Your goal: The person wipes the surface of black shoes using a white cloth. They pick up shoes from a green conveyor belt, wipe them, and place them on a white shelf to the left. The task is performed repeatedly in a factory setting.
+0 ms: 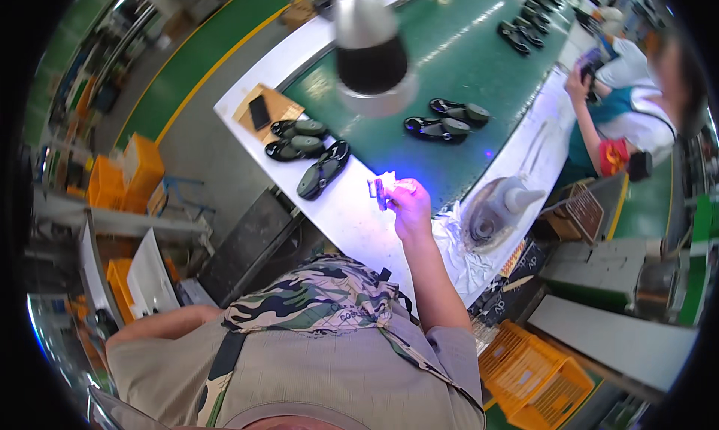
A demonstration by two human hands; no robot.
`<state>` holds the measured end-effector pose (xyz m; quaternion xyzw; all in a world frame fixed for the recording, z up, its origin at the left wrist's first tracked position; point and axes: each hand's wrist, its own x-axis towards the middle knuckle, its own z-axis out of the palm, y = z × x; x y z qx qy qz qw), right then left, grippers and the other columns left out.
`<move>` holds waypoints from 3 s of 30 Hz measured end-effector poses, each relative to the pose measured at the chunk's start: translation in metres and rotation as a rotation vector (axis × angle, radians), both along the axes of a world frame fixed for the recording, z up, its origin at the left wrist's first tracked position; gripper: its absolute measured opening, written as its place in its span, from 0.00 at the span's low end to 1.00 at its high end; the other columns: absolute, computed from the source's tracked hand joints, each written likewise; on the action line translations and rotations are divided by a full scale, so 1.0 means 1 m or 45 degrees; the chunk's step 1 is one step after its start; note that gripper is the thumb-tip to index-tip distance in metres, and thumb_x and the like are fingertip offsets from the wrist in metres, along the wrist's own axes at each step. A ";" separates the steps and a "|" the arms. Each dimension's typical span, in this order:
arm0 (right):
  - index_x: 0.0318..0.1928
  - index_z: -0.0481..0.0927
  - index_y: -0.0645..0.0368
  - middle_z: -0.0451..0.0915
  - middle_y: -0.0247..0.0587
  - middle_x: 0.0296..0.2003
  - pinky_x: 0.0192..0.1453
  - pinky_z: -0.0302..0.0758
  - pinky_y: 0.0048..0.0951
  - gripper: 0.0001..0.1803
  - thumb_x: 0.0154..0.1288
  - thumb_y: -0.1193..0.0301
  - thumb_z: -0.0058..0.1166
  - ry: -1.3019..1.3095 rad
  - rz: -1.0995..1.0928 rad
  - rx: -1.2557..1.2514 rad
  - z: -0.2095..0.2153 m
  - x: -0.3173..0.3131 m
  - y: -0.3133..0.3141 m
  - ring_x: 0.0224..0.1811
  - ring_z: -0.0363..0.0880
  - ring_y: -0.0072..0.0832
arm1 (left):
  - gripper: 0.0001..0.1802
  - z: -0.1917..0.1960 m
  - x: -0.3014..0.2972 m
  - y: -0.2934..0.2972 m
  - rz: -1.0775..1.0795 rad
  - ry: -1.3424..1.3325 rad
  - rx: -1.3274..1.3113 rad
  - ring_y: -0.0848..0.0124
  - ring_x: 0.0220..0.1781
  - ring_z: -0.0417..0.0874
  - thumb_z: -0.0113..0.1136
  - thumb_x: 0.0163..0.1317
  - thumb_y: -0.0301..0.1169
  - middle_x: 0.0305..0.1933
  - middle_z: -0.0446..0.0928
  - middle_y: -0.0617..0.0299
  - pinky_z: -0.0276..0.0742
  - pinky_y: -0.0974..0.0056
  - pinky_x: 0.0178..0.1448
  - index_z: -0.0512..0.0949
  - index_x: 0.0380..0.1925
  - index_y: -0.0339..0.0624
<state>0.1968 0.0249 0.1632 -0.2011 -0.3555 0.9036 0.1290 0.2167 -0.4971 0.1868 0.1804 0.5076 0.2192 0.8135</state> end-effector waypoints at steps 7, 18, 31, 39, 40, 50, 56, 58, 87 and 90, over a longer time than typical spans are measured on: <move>0.35 0.75 0.56 0.79 0.33 0.29 0.33 0.71 0.24 0.09 0.54 0.76 0.61 -0.114 -0.186 0.005 -0.014 0.033 0.019 0.30 0.77 0.22 | 0.27 -0.014 -0.029 0.018 0.009 -0.004 -0.138 0.61 0.52 0.79 0.66 0.57 0.46 0.51 0.80 0.50 0.74 0.59 0.57 0.78 0.50 0.37; 0.32 0.75 0.56 0.79 0.34 0.29 0.31 0.70 0.23 0.09 0.55 0.77 0.64 -0.035 -0.281 -0.048 -0.010 0.058 0.032 0.28 0.74 0.20 | 0.26 -0.021 -0.053 0.044 -0.003 0.078 -0.243 0.62 0.50 0.80 0.67 0.56 0.42 0.49 0.81 0.53 0.76 0.60 0.56 0.79 0.50 0.36; 0.35 0.73 0.61 0.76 0.41 0.25 0.29 0.77 0.33 0.08 0.58 0.78 0.60 -0.032 -0.267 0.063 -0.030 0.066 0.033 0.25 0.77 0.31 | 0.24 -0.020 -0.046 0.048 -0.068 0.063 -0.216 0.63 0.48 0.81 0.68 0.55 0.38 0.47 0.83 0.55 0.77 0.60 0.56 0.80 0.49 0.34; 0.36 0.74 0.58 0.78 0.36 0.29 0.30 0.74 0.26 0.07 0.60 0.78 0.60 0.043 -0.238 -0.038 -0.017 0.085 0.030 0.27 0.77 0.24 | 0.19 0.047 -0.071 0.100 -0.302 0.169 -0.254 0.65 0.40 0.83 0.68 0.54 0.34 0.40 0.84 0.56 0.81 0.61 0.47 0.82 0.43 0.34; 0.36 0.74 0.58 0.78 0.36 0.29 0.30 0.73 0.26 0.07 0.60 0.78 0.60 0.032 -0.241 -0.041 -0.019 0.087 0.031 0.27 0.76 0.24 | 0.14 0.065 -0.086 0.126 -0.292 0.299 -0.361 0.66 0.34 0.85 0.67 0.53 0.33 0.34 0.84 0.56 0.83 0.62 0.39 0.84 0.37 0.35; 0.35 0.74 0.58 0.76 0.34 0.27 0.30 0.72 0.25 0.07 0.58 0.77 0.60 -0.124 -0.397 0.124 -0.015 0.084 0.018 0.25 0.74 0.23 | 0.47 -0.111 -0.235 0.238 0.382 1.865 0.097 0.51 0.49 0.83 0.74 0.37 0.57 0.47 0.81 0.42 0.77 0.57 0.56 0.77 0.50 0.29; 0.33 0.73 0.57 0.75 0.34 0.27 0.32 0.77 0.29 0.07 0.61 0.75 0.60 -0.180 -0.532 0.065 -0.014 0.092 0.009 0.27 0.75 0.23 | 0.43 -0.139 -0.284 0.318 -0.008 1.770 -0.171 0.55 0.46 0.86 0.75 0.32 0.59 0.45 0.83 0.42 0.81 0.59 0.52 0.83 0.36 0.27; 0.34 0.73 0.57 0.75 0.34 0.28 0.32 0.78 0.30 0.07 0.62 0.75 0.60 -0.186 -0.601 0.082 -0.009 0.098 0.007 0.28 0.76 0.24 | 0.42 -0.128 -0.287 0.336 -0.112 1.712 -0.181 0.58 0.44 0.86 0.79 0.31 0.53 0.44 0.83 0.45 0.82 0.59 0.50 0.82 0.39 0.27; 0.32 0.70 0.64 0.74 0.34 0.25 0.30 0.74 0.27 0.11 0.53 0.86 0.59 0.219 -0.040 0.558 0.084 -0.084 -0.019 0.26 0.75 0.22 | 0.22 0.068 -0.218 0.275 0.685 1.878 1.963 0.53 0.52 0.83 0.66 0.49 0.21 0.50 0.79 0.45 0.79 0.58 0.57 0.74 0.46 0.33; 0.31 0.70 0.64 0.73 0.31 0.24 0.29 0.73 0.25 0.11 0.52 0.87 0.59 0.224 0.006 0.548 0.092 -0.096 -0.029 0.25 0.72 0.19 | 0.19 0.079 -0.212 0.263 0.594 2.020 1.934 0.51 0.53 0.82 0.64 0.51 0.20 0.49 0.78 0.44 0.79 0.56 0.57 0.73 0.45 0.32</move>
